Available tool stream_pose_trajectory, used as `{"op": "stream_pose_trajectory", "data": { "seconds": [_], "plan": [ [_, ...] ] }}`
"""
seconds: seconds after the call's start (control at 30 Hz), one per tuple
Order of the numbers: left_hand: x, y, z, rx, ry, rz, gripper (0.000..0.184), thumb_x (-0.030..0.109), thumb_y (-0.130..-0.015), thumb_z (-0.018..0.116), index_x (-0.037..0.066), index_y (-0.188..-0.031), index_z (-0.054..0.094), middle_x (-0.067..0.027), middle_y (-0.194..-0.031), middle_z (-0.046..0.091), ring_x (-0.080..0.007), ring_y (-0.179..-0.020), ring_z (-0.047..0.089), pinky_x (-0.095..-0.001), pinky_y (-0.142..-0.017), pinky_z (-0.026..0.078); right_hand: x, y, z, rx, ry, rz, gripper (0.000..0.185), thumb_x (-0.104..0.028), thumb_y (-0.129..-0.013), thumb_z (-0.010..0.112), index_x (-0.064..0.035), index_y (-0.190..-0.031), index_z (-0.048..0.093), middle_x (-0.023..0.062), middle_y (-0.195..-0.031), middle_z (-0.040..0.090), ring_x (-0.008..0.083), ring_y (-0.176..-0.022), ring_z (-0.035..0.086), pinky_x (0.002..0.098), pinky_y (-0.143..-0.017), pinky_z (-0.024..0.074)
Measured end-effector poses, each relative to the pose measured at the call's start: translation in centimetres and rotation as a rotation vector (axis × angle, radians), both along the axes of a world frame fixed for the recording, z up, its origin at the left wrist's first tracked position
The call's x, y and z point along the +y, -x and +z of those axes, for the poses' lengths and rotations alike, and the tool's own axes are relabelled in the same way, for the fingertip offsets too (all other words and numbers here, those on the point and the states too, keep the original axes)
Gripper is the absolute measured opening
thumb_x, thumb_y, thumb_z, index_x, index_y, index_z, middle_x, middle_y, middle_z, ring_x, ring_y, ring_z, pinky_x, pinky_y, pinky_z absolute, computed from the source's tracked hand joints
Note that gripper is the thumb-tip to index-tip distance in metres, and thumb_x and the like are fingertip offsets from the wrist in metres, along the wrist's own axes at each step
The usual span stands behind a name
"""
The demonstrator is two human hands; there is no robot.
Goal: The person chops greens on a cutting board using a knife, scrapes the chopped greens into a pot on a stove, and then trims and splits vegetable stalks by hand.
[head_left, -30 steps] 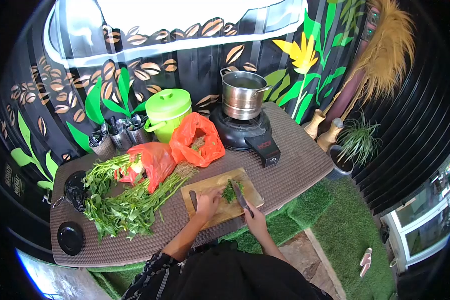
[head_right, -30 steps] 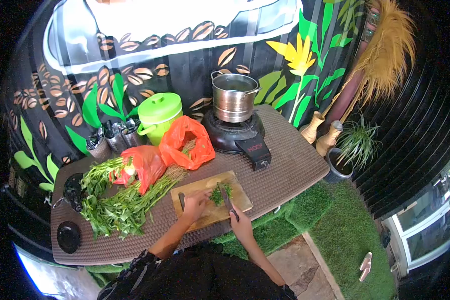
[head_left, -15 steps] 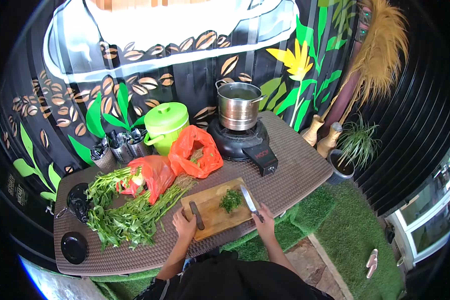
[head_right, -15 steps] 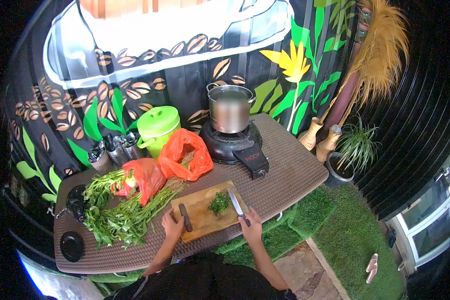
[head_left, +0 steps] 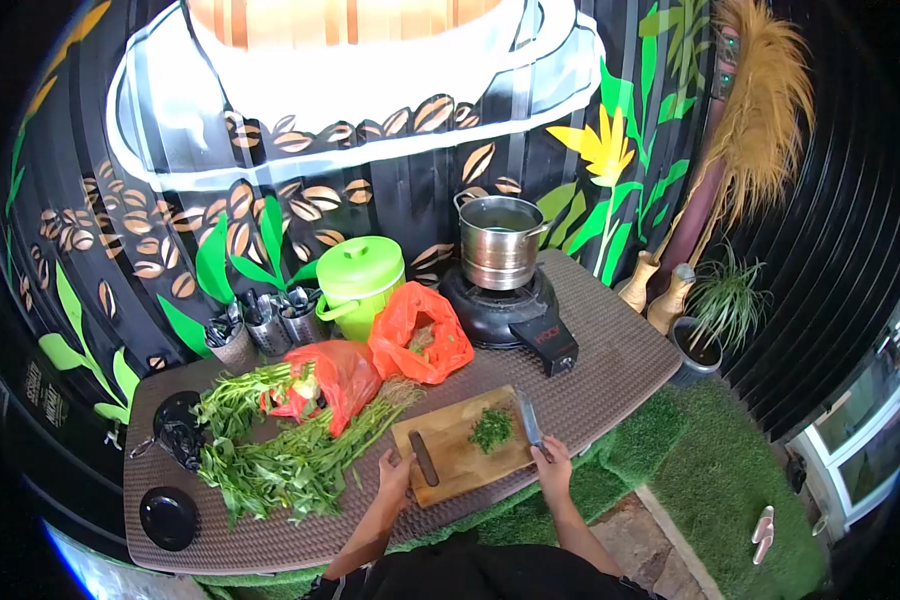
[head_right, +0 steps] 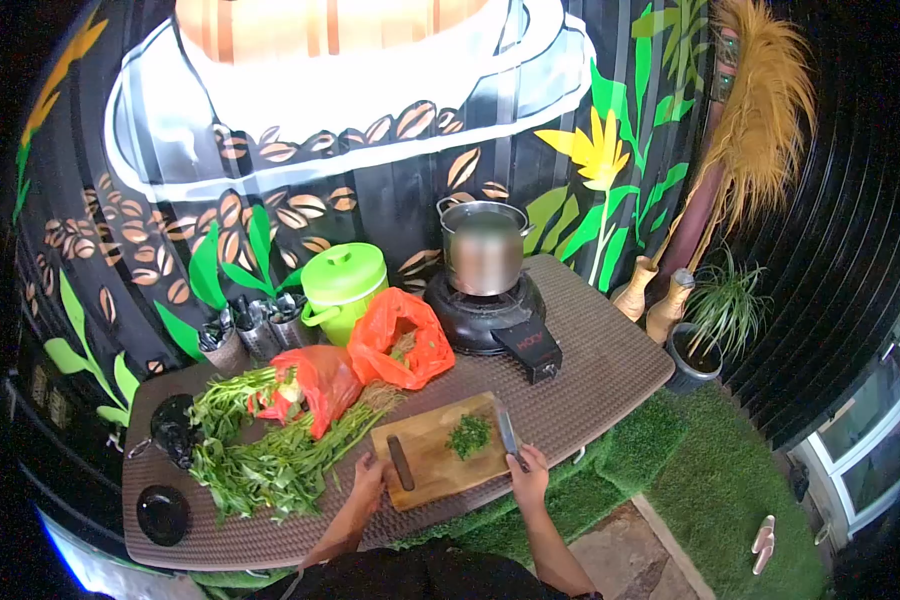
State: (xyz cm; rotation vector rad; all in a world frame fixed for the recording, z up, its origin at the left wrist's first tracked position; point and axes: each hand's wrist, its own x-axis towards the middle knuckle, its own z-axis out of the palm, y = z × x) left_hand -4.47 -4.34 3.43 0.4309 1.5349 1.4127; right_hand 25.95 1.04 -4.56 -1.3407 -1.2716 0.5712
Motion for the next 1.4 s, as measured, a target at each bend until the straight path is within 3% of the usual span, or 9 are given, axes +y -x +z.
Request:
{"op": "stream_pose_trajectory", "data": {
  "seconds": [0.13, 0.3, 0.43, 0.57, 0.73, 1.1, 1.23, 1.37, 1.4],
  "plan": [
    [0.5, 4.3, -6.0, -0.338, -0.068, -0.189, 0.065, 0.012, -0.087, 0.072, 0.001, -0.14, 0.036, -0.0113, -0.103, 0.065, -0.0207, -0.08, 0.063, -0.0331, -0.069, 0.054, -2.0, 1.4, 1.1, 0.017, 0.035, -0.035, 0.027, -0.009, -0.085, 0.076, 0.0041, -0.107, 0.069, 0.0086, -0.118, 0.061, 0.0132, -0.093, 0.063, 0.0256, -0.082, 0.0518],
    [-1.7, 4.9, -3.8, -0.294, -0.137, -0.299, 0.052, 0.007, -0.088, 0.069, 0.005, -0.131, 0.042, -0.0103, -0.097, 0.066, -0.0203, -0.079, 0.064, -0.0313, -0.065, 0.053, -5.3, 4.0, 2.1, -0.01, 0.012, -0.101, 0.029, -0.017, -0.082, 0.079, 0.0012, -0.102, 0.072, 0.0095, -0.114, 0.066, 0.0163, -0.083, 0.064, 0.0276, -0.073, 0.0518],
    [-2.8, 6.3, -6.0, -0.421, -0.264, -0.389, 0.033, 0.002, -0.089, 0.066, 0.009, -0.116, 0.048, -0.0099, -0.099, 0.063, -0.0203, -0.086, 0.062, -0.0321, -0.068, 0.054, -6.7, 5.8, 2.7, 0.035, 0.01, -0.155, 0.03, -0.017, -0.081, 0.08, 0.0013, -0.104, 0.072, 0.0097, -0.114, 0.066, 0.0166, -0.086, 0.064, 0.0271, -0.076, 0.0524],
    [-5.1, 5.8, -0.7, -0.556, -0.056, -0.303, 0.029, -0.002, -0.087, 0.062, 0.012, -0.108, 0.048, -0.0078, -0.095, 0.059, -0.0206, -0.084, 0.058, -0.0349, -0.071, 0.053, -7.8, 5.7, 2.3, 0.016, 0.022, -0.172, 0.03, -0.015, -0.082, 0.079, 0.002, -0.104, 0.072, 0.0111, -0.116, 0.066, 0.0209, -0.098, 0.065, 0.0285, -0.079, 0.0527],
    [-4.5, 8.3, -3.6, -1.07, -0.224, -0.654, 0.022, 0.0, -0.079, 0.057, 0.013, -0.095, 0.049, -0.0013, -0.078, 0.043, -0.0176, -0.07, 0.043, -0.0345, -0.071, 0.043, -9.3, 6.1, 3.0, 0.08, 0.099, -0.157, 0.031, -0.017, -0.082, 0.079, 0.0013, -0.105, 0.071, 0.0129, -0.116, 0.066, 0.0259, -0.105, 0.064, 0.0315, -0.085, 0.0513],
    [-1.5, 8.0, 2.1, -1.01, -0.328, -0.67, 0.02, 0.002, -0.078, 0.059, 0.013, -0.092, 0.051, 0.0021, -0.074, 0.04, -0.0161, -0.07, 0.042, -0.0342, -0.071, 0.041, -6.8, 4.9, 10.1, -0.063, -0.03, -0.11, 0.035, -0.021, -0.085, 0.077, 0.0024, -0.109, 0.069, 0.0151, -0.116, 0.066, 0.027, -0.109, 0.063, 0.0343, -0.087, 0.0511],
    [1.5, 6.6, 8.4, -0.799, -0.357, -0.553, 0.022, 0.006, -0.076, 0.062, 0.014, -0.093, 0.051, 0.0026, -0.074, 0.039, -0.0164, -0.07, 0.043, -0.034, -0.071, 0.042, -3.2, 3.8, 16.0, -0.205, -0.206, -0.176, 0.028, -0.011, -0.087, 0.074, 0.0024, -0.111, 0.068, 0.0159, -0.109, 0.068, 0.028, -0.098, 0.065, 0.0349, -0.082, 0.051],
    [5.9, 6.2, 13.5, -0.732, -0.532, -0.622, 0.019, 0.014, -0.076, 0.06, 0.016, -0.091, 0.049, 0.0007, -0.081, 0.043, -0.0183, -0.076, 0.045, -0.0345, -0.072, 0.042, 0.4, 3.0, 24.2, 0.078, 0.033, -0.089, 0.026, -0.01, -0.091, 0.07, 0.0018, -0.113, 0.066, 0.0124, -0.088, 0.069, 0.018, -0.077, 0.064, 0.0313, -0.071, 0.0518],
    [6.8, 5.9, 15.2, -0.775, -0.542, -0.564, 0.021, 0.01, -0.076, 0.06, 0.014, -0.094, 0.049, 0.0006, -0.079, 0.041, -0.0186, -0.075, 0.044, -0.0367, -0.072, 0.043, 2.4, 2.1, 24.5, -0.082, -0.16, -0.076, 0.025, -0.011, -0.093, 0.067, 0.0002, -0.115, 0.065, 0.0126, -0.084, 0.068, 0.0136, -0.074, 0.063, 0.0303, -0.069, 0.0519]
  ]
}}
